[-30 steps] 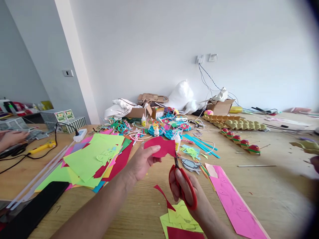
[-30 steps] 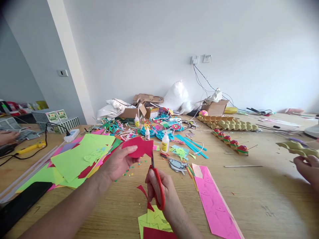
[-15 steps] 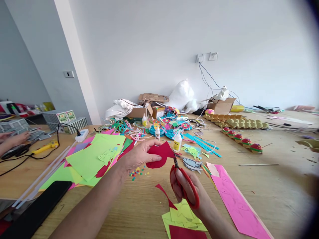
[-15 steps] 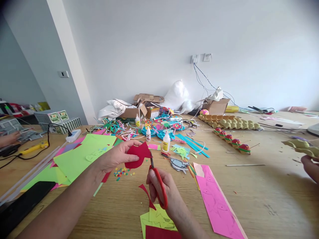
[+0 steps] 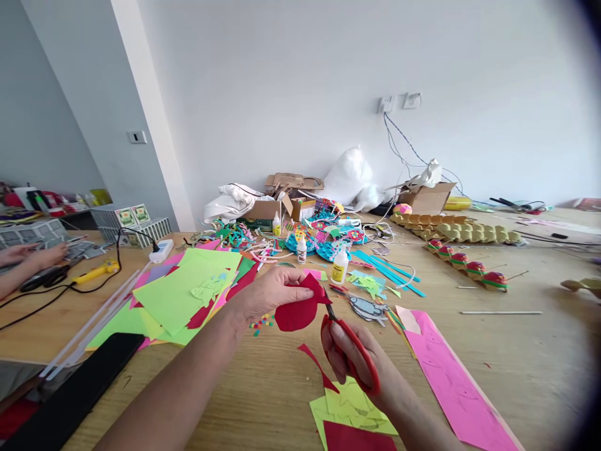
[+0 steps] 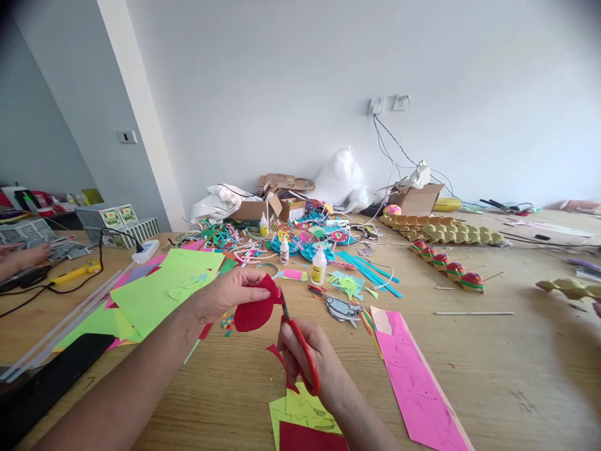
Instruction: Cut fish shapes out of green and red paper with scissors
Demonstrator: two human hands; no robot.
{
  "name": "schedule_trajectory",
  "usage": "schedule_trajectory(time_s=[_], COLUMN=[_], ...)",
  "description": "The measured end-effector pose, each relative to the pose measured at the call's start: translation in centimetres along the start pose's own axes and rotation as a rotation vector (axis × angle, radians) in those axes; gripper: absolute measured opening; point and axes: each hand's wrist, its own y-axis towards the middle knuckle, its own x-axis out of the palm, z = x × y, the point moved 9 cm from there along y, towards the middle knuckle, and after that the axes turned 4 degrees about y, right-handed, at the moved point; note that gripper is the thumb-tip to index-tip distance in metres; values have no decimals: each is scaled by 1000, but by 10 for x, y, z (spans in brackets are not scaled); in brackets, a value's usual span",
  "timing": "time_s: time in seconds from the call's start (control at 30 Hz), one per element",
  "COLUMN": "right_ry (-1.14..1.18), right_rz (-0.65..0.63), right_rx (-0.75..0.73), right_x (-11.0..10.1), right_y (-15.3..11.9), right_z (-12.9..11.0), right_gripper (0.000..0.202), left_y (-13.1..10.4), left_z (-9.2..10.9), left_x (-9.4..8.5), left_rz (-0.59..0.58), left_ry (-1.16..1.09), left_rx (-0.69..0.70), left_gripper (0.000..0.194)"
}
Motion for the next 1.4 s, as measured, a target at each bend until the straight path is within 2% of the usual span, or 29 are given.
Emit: schedule_trajectory(time_s=[0.23,0.53,0.87,1.07,1.4], right_ry=[-27,-11,32,30,122], right_rz=[-6,-28,-36,3,-82], right_rx=[-15,-5,-4,3,-7], right_x=[-1,1,2,1,4], right_y=[-2,-1,-2,-3,-3], right_z=[0,0,2,0,4], right_gripper=[44,44,45,46,44], left_y=[-1,-4,-4,-4,-4], left_z=[3,14,4,3,-1], left_x=[-5,13,17,17,16], left_rz=[90,6,17,38,1], left_ry=[62,-9,-109,-149,-94], left_rx=[19,46,5,-12,-53], left_gripper=[17,12,11,10,13])
